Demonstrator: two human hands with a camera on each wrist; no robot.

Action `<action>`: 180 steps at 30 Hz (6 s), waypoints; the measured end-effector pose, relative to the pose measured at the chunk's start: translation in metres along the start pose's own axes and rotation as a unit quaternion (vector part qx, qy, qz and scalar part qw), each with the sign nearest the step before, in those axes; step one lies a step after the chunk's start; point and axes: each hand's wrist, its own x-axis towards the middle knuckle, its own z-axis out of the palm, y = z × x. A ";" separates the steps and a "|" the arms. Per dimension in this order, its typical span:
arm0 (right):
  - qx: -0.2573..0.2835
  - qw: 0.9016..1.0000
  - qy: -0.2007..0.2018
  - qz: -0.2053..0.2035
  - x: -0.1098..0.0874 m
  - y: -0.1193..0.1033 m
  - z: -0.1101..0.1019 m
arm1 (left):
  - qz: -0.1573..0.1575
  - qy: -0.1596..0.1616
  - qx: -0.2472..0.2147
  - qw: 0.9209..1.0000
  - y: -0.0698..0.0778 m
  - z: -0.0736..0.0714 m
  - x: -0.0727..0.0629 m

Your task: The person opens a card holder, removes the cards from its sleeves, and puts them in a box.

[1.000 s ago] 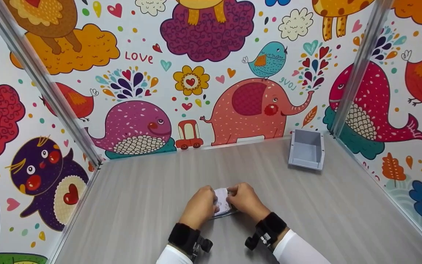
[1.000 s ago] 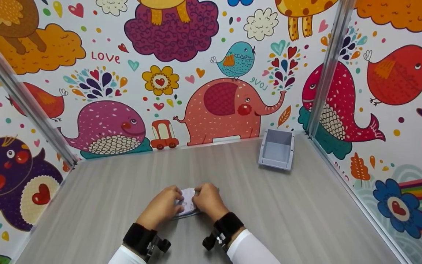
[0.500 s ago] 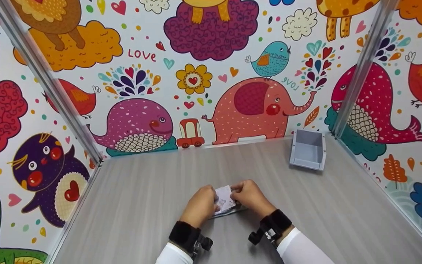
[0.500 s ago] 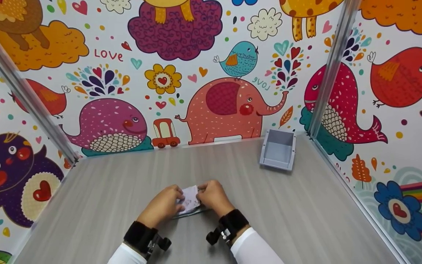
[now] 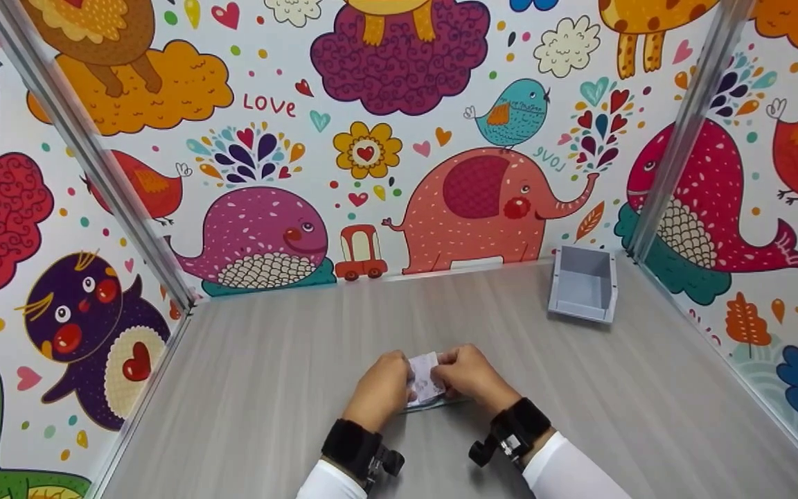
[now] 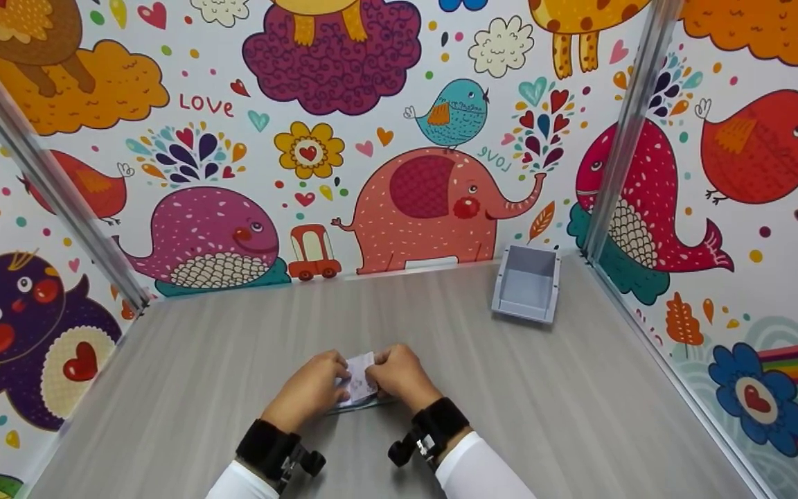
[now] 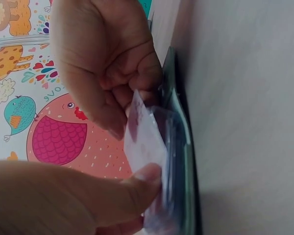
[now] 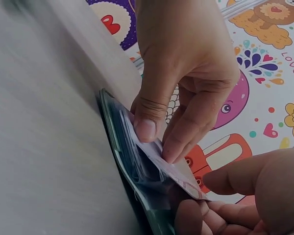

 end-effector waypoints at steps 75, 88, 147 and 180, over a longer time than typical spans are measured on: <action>-0.097 0.983 0.146 0.048 0.042 -0.028 -0.195 | -0.053 -0.021 -0.025 0.998 0.007 0.000 0.000; -0.149 0.964 0.210 0.068 0.047 -0.016 -0.272 | -0.054 -0.018 -0.021 0.998 0.004 -0.001 0.002; -0.303 0.929 0.195 0.082 0.076 0.021 -0.249 | -0.045 -0.013 0.003 0.999 0.007 0.002 0.001; -0.252 0.914 0.317 -0.023 0.053 -0.016 -0.220 | -0.034 -0.006 0.014 0.999 0.007 0.002 0.003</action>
